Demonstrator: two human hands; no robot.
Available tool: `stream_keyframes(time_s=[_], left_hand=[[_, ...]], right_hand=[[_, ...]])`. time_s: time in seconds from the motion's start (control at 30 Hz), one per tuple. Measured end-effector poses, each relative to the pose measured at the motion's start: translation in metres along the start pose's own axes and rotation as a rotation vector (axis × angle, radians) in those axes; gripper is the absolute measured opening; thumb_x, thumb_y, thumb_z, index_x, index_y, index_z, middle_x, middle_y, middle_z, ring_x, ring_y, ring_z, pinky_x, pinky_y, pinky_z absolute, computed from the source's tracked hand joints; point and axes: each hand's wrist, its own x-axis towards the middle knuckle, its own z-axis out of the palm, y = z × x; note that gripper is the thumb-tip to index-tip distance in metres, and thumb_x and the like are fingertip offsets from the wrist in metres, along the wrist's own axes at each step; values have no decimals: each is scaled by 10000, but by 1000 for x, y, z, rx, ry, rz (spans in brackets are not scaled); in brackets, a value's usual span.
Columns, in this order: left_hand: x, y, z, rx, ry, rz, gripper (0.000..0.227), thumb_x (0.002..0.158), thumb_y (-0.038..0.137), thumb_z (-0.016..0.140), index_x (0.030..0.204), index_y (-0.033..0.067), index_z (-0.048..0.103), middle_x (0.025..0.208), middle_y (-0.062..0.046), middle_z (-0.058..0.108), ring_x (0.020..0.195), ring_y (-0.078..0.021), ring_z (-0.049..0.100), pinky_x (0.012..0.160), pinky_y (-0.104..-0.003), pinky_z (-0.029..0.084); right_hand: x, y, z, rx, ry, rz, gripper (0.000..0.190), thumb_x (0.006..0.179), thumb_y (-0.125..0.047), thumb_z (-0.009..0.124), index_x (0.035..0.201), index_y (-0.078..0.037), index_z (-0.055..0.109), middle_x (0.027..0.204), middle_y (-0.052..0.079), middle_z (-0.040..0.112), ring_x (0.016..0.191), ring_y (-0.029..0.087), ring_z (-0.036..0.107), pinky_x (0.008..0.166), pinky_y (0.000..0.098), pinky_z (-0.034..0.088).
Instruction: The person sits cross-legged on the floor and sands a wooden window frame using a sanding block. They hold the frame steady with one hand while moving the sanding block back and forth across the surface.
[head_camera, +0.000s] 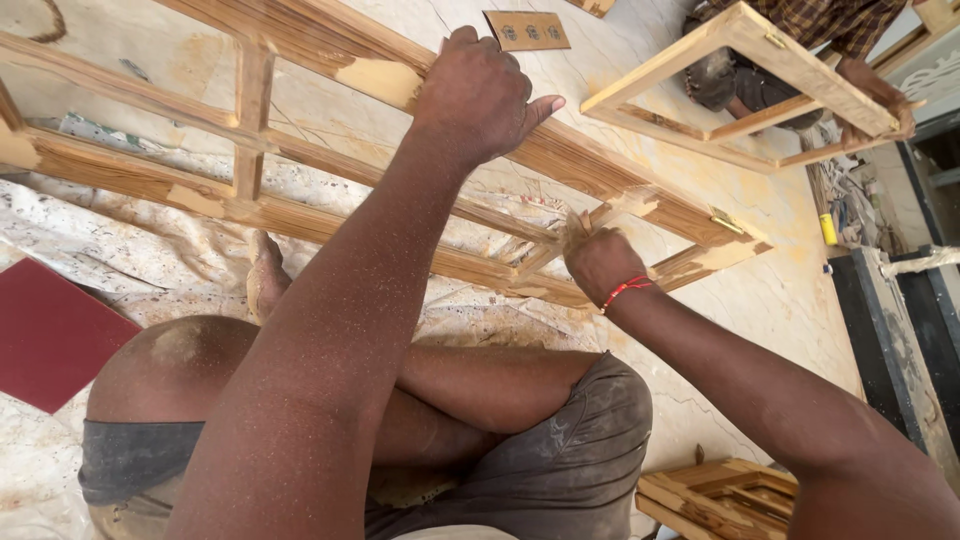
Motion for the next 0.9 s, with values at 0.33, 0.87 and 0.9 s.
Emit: stream_keyframes(time_s=[0.33, 0.87, 0.9], left_hand=[[1, -2, -2, -13, 17, -6, 823, 1091, 685, 276, 767, 118, 776, 718, -99, 675, 798, -233, 614, 867, -435, 422], [0, -1, 5, -74, 27, 4, 767, 1094, 643, 323, 760, 124, 777, 740, -108, 704, 788, -262, 632, 853, -451, 418], [-1, 0, 6, -69, 31, 0, 771, 1086, 650, 322, 754, 123, 777, 732, -110, 701, 780, -256, 631, 851, -449, 418]], right_hand=[[10, -13, -14, -2, -99, 66, 556, 973, -90, 544, 1486, 114, 480, 868, 82, 755, 707, 198, 699, 590, 336, 559], [-17, 4, -20, 80, 232, 35, 397, 919, -143, 575, 1300, -66, 652, 1446, 187, 590, 739, 205, 724, 555, 335, 573], [-14, 0, -15, 68, 155, 42, 420, 909, -148, 570, 1314, -68, 648, 1455, 217, 581, 673, 191, 718, 535, 329, 573]])
